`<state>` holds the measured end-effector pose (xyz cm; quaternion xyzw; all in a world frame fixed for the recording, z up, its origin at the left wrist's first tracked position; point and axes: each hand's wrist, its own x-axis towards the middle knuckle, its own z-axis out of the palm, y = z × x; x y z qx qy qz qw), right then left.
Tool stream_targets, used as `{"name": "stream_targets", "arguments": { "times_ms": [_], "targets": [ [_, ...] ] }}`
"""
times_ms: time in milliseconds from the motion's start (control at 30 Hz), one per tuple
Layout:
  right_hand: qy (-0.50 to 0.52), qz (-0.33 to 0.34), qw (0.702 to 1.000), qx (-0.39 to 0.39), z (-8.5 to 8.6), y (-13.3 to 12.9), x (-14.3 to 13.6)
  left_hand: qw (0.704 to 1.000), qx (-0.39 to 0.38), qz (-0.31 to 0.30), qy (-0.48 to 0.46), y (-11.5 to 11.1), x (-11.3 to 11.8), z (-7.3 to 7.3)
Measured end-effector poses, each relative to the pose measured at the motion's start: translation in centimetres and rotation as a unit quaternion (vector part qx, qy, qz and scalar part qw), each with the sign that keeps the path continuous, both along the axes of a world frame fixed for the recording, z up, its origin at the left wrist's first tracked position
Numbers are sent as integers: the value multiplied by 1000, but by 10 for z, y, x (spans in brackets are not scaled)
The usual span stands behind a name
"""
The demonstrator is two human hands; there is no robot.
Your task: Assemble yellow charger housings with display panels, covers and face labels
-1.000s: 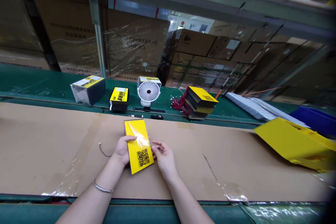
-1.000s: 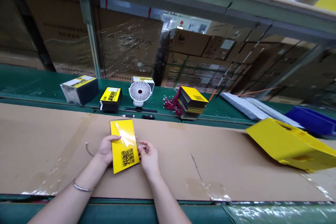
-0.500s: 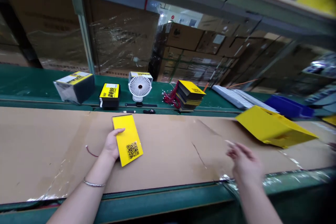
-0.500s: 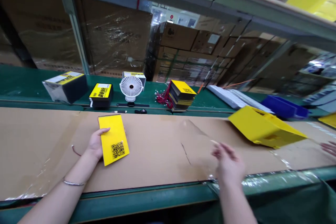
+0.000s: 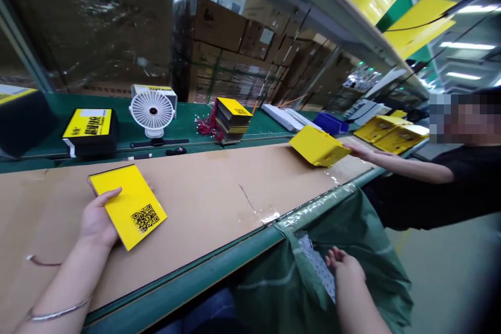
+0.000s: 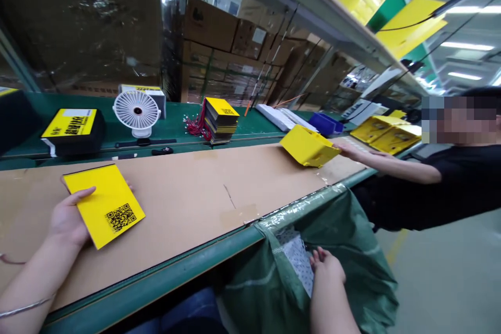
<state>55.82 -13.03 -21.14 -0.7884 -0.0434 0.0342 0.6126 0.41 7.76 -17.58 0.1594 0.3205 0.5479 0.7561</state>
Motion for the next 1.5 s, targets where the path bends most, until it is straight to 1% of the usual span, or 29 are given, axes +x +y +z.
{"name": "stream_targets", "arguments": {
  "times_ms": [33,100,167,233,333,400,433,500,567,633,667,733,767,800,833,867,933,967,1033,1133,1300,1500],
  "targets": [
    [25,-12,1000,-14,-5,2,3,1000,0,1,-2,0,0,0],
    [69,-30,997,-29,-9,9,10,1000,0,1,-4,1,1,-1],
    [85,-34,995,-36,-7,18,16,1000,-8,2,-3,1,1,0],
    [74,-33,996,-32,-1,33,20,1000,-19,6,3,2,1,1],
    [17,-23,999,-17,14,66,18,1000,-24,13,9,3,1,1],
    [-47,1,999,-5,26,96,8,1000,-21,13,7,3,1,2],
    [-85,24,996,0,33,113,0,1000,-22,10,5,3,2,2],
    [-168,100,981,3,45,147,-26,1000,-28,5,1,3,3,4],
    [-242,218,946,-10,52,179,-66,999,-36,3,-2,3,4,6],
    [-293,354,887,-45,51,206,-117,999,-43,7,-9,3,4,8],
    [-317,419,848,-65,47,217,-145,999,-46,9,-14,3,4,9],
    [-364,533,758,-100,34,237,-202,998,-53,13,-30,4,2,9],
    [-383,571,717,-116,27,247,-228,998,-56,16,-37,5,1,9],
    [-400,597,683,-132,21,258,-251,997,-58,19,-44,6,-1,9],
    [-415,611,658,-147,16,268,-272,997,-60,21,-49,7,-3,9],
    [-428,619,639,-160,13,280,-289,997,-60,24,-53,9,-4,9],
    [-450,621,615,-183,10,304,-313,996,-57,33,-56,12,-7,9],
    [-459,618,609,-192,11,315,-321,996,-55,39,-57,13,-8,9],
    [-472,606,606,-208,12,332,-331,995,-52,50,-62,15,-10,9],
    [-486,581,614,-223,13,344,-338,995,-52,51,-72,17,-10,8],
    [-497,567,616,-227,9,339,-337,994,-45,39,-87,20,-11,5],
    [-495,564,621,-227,6,329,-336,994,-35,59,-89,21,-17,1]
  ]
}}
